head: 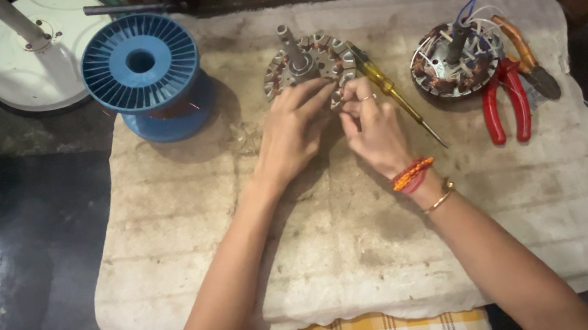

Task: The person winds enameled copper wire from a blue spool around the slots of a fan motor stator, pressing each turn into place by hand and using a screwdriver to seat the windings. They rotate the stator as they work, then reposition the wire spool and pick up pliers near the end.

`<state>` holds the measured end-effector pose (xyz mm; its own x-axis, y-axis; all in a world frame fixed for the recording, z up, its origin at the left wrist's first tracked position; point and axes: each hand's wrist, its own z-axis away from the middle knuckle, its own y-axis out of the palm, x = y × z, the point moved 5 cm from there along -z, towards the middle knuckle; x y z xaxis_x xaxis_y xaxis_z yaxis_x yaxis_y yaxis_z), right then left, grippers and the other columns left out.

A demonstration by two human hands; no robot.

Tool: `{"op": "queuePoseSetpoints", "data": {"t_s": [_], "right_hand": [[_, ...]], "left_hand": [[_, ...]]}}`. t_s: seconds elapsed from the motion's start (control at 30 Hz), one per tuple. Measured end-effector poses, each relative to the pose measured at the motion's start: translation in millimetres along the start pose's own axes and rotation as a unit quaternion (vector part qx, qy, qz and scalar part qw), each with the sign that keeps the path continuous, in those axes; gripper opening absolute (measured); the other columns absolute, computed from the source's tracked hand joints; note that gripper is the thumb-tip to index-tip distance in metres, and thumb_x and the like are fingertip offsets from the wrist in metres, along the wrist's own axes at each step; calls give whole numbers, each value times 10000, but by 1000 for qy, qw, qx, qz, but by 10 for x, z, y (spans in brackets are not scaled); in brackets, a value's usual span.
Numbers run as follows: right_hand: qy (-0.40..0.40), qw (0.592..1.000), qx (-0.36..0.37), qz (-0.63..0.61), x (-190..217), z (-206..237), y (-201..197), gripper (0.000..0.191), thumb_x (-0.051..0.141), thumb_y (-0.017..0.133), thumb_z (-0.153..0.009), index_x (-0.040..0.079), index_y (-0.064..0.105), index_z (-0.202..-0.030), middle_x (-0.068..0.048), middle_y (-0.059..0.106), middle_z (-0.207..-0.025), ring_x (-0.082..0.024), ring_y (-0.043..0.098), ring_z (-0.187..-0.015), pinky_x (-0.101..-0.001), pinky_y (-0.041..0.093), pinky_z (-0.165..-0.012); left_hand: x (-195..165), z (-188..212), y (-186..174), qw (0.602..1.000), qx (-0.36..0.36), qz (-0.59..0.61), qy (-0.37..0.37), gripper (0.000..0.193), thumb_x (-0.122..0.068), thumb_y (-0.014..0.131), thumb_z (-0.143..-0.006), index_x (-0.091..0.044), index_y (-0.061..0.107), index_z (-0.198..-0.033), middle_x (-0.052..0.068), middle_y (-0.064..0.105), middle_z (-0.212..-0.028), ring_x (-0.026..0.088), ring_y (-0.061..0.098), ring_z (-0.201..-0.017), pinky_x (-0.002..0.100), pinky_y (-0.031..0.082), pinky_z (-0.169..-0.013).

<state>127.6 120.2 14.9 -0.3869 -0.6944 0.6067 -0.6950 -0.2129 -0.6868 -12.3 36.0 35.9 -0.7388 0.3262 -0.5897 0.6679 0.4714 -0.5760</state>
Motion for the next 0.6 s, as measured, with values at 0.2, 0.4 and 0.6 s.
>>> {"op": "queuePoseSetpoints", "data": {"t_s": [0.2,0.4,0.6], "right_hand": [[-22,1000,15,11,142,-44,-202,289,-4,692,-912,51,505,-1125,-142,769,-921,-279,785,-883,-364,618,-717],[10,994,12,-107,125,-140,-292,311,-52,697,-885,18,482,-1098,-111,764,-894,-177,774,-837,-285,628,-744],[7,985,-12,-174,68,-131,-298,281,-117,636,-945,13,457,-1118,-129,757,-962,-170,770,-918,-268,642,-824]], "left_hand": [[-6,-28,-15,1000,-5,19,-6,523,-66,773,-810,-43,656,-1319,122,625,-1359,337,596,-1193,437,477,-1028],[-6,-33,-9,1000,-7,8,2,534,-38,757,-799,-54,659,-1323,113,632,-1359,328,602,-1198,435,476,-1036],[-16,-31,-8,1000,-1,6,1,576,9,724,-789,-74,644,-1354,104,635,-1370,318,603,-1192,424,478,-1039]]}}
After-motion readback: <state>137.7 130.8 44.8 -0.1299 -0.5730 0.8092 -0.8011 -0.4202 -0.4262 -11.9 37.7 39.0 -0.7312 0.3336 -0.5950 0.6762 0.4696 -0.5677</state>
